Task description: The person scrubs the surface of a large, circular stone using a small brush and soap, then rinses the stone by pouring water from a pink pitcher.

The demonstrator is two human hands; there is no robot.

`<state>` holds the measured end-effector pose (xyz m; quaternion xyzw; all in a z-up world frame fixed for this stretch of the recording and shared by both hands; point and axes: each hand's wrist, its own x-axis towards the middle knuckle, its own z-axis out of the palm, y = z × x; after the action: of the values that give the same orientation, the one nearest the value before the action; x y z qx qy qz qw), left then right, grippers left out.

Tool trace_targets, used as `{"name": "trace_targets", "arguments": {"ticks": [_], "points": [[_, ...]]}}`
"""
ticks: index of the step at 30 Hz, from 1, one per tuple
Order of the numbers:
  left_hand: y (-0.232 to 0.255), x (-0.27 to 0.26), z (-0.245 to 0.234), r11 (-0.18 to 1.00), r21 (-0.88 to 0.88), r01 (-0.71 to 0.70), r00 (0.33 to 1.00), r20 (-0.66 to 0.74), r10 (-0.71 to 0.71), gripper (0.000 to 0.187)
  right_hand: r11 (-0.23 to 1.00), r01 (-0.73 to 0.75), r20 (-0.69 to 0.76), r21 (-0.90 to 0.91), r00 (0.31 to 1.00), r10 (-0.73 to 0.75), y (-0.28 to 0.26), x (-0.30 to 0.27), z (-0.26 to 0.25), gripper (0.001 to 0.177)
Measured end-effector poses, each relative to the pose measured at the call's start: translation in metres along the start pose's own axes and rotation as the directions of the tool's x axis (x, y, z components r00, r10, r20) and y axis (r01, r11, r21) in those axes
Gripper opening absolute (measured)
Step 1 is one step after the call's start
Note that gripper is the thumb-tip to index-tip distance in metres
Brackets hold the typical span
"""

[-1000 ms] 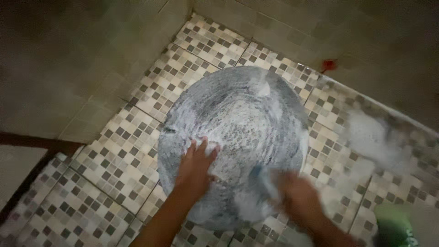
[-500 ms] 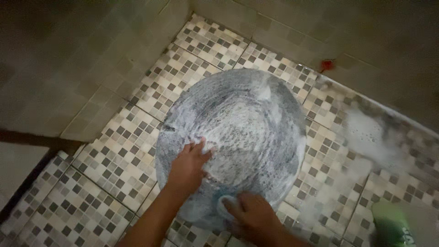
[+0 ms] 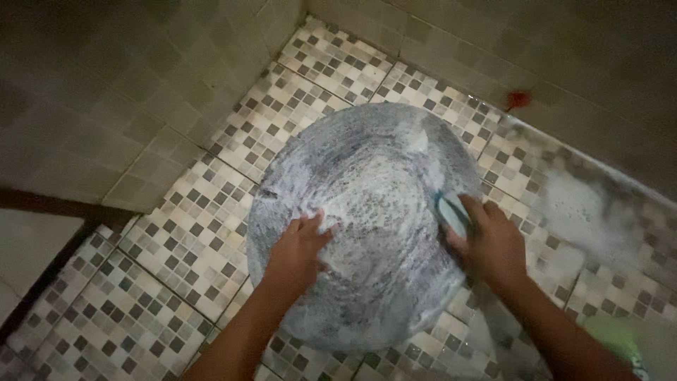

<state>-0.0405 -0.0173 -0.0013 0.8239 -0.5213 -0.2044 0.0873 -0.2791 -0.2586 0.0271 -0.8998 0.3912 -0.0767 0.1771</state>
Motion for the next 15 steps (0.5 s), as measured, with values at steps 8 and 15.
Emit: {"name": "trace_targets", "arguments": {"ticks": [8,15], "points": [[0.004,-0.002,-0.005,1.000,-0.018,-0.005,0.999,-0.051,0.004,0.084,0.833,0.545,0.296,0.098,0.783,-0.547,-0.037,-0.107,0.056,0.068],[0.005,0.022,-0.035,0.994,0.023,0.108,0.987,0.115,-0.110,0.084,0.902,0.412,0.163,0.128,0.889,-0.429,-0.035,0.003,0.030,0.064]]}}
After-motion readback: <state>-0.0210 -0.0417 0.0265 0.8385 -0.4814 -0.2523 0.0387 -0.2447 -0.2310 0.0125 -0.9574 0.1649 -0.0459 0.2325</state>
